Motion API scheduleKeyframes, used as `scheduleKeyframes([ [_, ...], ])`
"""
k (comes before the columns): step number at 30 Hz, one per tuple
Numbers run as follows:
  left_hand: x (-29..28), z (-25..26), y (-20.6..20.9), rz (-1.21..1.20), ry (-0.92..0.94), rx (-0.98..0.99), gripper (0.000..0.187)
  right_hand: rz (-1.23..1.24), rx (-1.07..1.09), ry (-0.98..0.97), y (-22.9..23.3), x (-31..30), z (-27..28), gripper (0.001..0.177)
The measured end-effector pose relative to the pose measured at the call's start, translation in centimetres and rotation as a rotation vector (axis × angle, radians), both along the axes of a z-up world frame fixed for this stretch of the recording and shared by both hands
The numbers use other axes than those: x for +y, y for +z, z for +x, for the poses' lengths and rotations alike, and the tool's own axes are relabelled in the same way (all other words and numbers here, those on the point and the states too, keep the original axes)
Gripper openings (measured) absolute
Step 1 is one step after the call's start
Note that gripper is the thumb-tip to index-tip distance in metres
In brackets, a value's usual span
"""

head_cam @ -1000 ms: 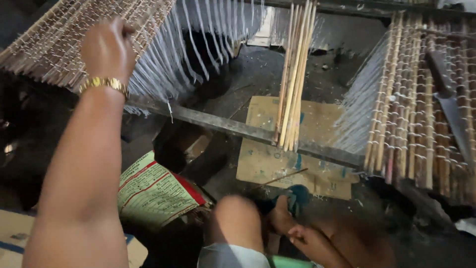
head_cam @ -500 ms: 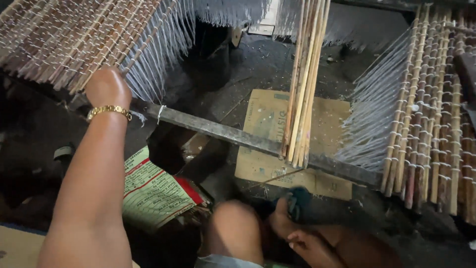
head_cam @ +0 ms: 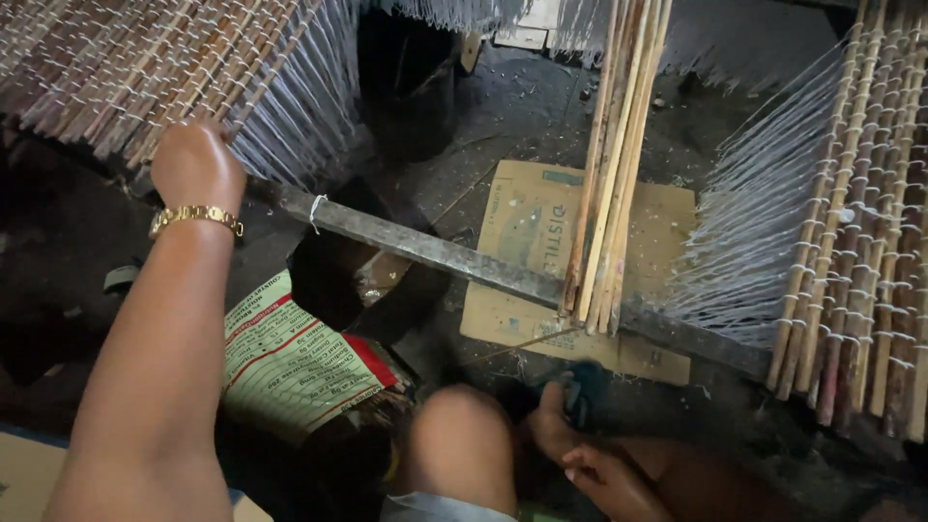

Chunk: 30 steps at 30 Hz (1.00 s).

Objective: Tying multiple white yarn loops onto a wooden stick as part of a weaving or craft process.

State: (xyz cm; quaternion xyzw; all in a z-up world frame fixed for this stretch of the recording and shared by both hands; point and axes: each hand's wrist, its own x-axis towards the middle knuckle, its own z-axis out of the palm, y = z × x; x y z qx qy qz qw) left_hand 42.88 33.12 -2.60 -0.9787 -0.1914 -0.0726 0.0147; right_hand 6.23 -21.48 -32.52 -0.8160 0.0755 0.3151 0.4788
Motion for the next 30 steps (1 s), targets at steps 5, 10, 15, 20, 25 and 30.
scheduleKeyframes([
  [5, -0.5, 0.1, 0.7, -0.059, 0.043, 0.061, 0.015, -0.033, 0.086, 0.017, 0.4, 0.0, 0.2, 0.020],
  [10, 2.6, 2.2, -1.7, 0.188, 0.099, 0.095, 0.017, -0.052, 0.179, 0.007, 1.1, 0.3, 0.3, 0.018],
  [15, 4.0, 1.2, -2.5, 0.298, -0.130, -0.098, 0.021, -0.041, 0.229, 0.049, 1.6, 0.2, 0.9, 0.023],
  [20, -1.4, -2.9, 2.1, 0.531, -0.171, 0.004, 0.058, -0.068, 0.121, 0.035, 0.9, 0.0, 0.9, 0.022],
  [25, -4.5, -5.7, 1.0, 0.036, -0.536, 0.193, 0.051, -0.059, 0.196, -0.025, 1.3, 0.8, 0.7, 0.026],
  [30, -3.4, -2.5, -1.9, 0.085, -0.584, 0.005, 0.031, -0.021, 0.117, -0.024, 3.7, 1.2, 0.4, 0.016],
])
